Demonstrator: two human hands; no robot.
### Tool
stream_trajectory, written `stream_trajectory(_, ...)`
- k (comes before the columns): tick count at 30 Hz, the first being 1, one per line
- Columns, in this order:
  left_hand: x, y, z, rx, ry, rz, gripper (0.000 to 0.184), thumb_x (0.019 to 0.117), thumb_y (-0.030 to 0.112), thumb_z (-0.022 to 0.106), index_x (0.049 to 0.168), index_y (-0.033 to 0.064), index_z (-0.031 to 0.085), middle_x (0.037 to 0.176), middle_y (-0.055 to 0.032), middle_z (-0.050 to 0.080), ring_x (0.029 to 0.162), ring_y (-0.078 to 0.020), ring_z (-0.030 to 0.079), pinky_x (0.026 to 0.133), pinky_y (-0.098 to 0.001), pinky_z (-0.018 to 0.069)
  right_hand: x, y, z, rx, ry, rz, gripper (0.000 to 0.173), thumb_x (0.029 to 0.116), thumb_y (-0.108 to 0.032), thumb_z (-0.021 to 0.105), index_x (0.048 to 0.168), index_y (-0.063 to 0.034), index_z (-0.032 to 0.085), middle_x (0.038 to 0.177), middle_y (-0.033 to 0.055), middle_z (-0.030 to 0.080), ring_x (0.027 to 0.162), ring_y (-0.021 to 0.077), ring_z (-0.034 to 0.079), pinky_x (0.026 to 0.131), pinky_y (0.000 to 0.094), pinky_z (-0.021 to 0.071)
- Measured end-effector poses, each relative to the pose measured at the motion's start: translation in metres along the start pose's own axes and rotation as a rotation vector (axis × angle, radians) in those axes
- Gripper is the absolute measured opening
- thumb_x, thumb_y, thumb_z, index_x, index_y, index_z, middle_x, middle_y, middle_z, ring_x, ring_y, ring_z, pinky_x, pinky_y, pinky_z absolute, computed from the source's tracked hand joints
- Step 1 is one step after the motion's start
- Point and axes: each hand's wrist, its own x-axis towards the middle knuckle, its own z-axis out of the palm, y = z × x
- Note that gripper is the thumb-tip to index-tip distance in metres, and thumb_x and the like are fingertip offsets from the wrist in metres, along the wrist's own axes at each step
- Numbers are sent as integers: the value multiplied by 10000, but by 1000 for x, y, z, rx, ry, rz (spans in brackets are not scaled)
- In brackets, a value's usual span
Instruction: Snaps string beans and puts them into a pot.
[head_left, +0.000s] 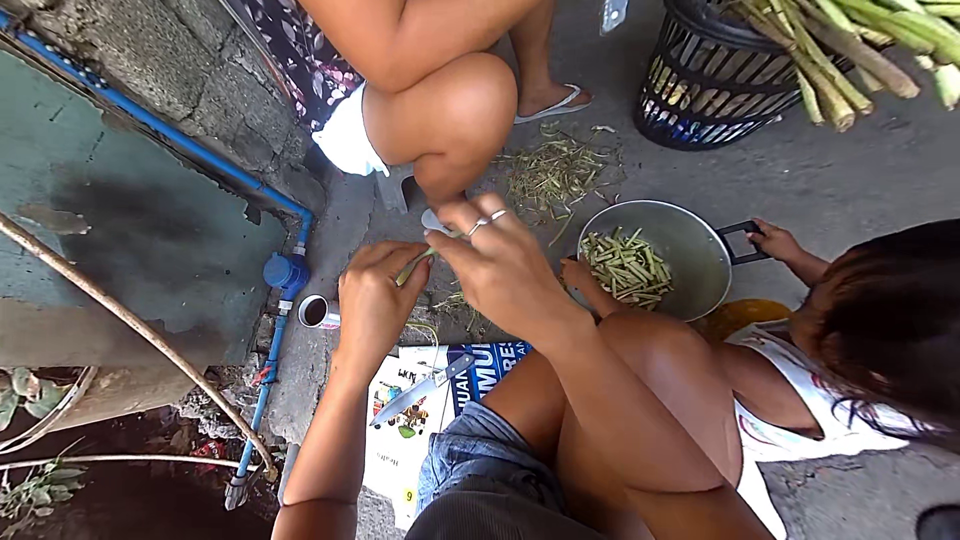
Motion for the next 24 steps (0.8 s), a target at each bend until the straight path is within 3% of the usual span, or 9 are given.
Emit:
stream_trajectory(5, 3, 3, -2, 37, -22, 17, 169, 951, 169, 701, 1037, 59, 796, 1002, -92, 732, 844, -193, 668, 754, -342, 539, -3, 1, 12, -46, -92, -24, 157, 878, 73, 653, 1001, 33, 743, 1034, 196, 690, 1017, 368, 658, 854, 400, 563)
stream_trajectory(9, 3, 6, -2, 83, -37, 53, 159, 969, 124, 677, 1028, 33, 793, 1002, -115, 735, 909, -231, 701, 815, -364, 564, -4, 6, 17, 7, -113, -7, 165, 867, 70, 662, 1002, 18, 742, 981, 179, 685, 995, 368, 654, 821, 402, 568)
stream_trajectory(15, 2, 0, 2, 55, -10, 54, 177, 989, 124, 640, 1025, 41, 793, 1033, -109, 741, 951, -228, 692, 842, -363, 546, -7, 24, 26, 412, -84, 140, 128, 946, -33, 632, 977, -25, 756, 967, 108, 699, 975, 258, 657, 896, 382, 534)
stream_trajectory(21, 3, -5, 9, -69, 87, 36, 163, 983, 118, 656, 1019, 34, 792, 1036, -100, 747, 954, -170, 685, 853, -292, 534, -7, 26, 26, 716, -76, 338, 86, 958, -52, 662, 986, -26, 739, 924, 59, 663, 765, 75, 603, 701, 212, 522)
stream_trajectory(24, 3, -6, 13, -170, 144, 24, 166, 995, 118, 648, 1026, 25, 782, 1034, -93, 739, 970, -108, 683, 879, -235, 537, -6, 24, 26, 897, -57, 441, 75, 963, -30, 661, 1000, -10, 723, 929, 49, 655, 717, 40, 586, 646, 171, 513)
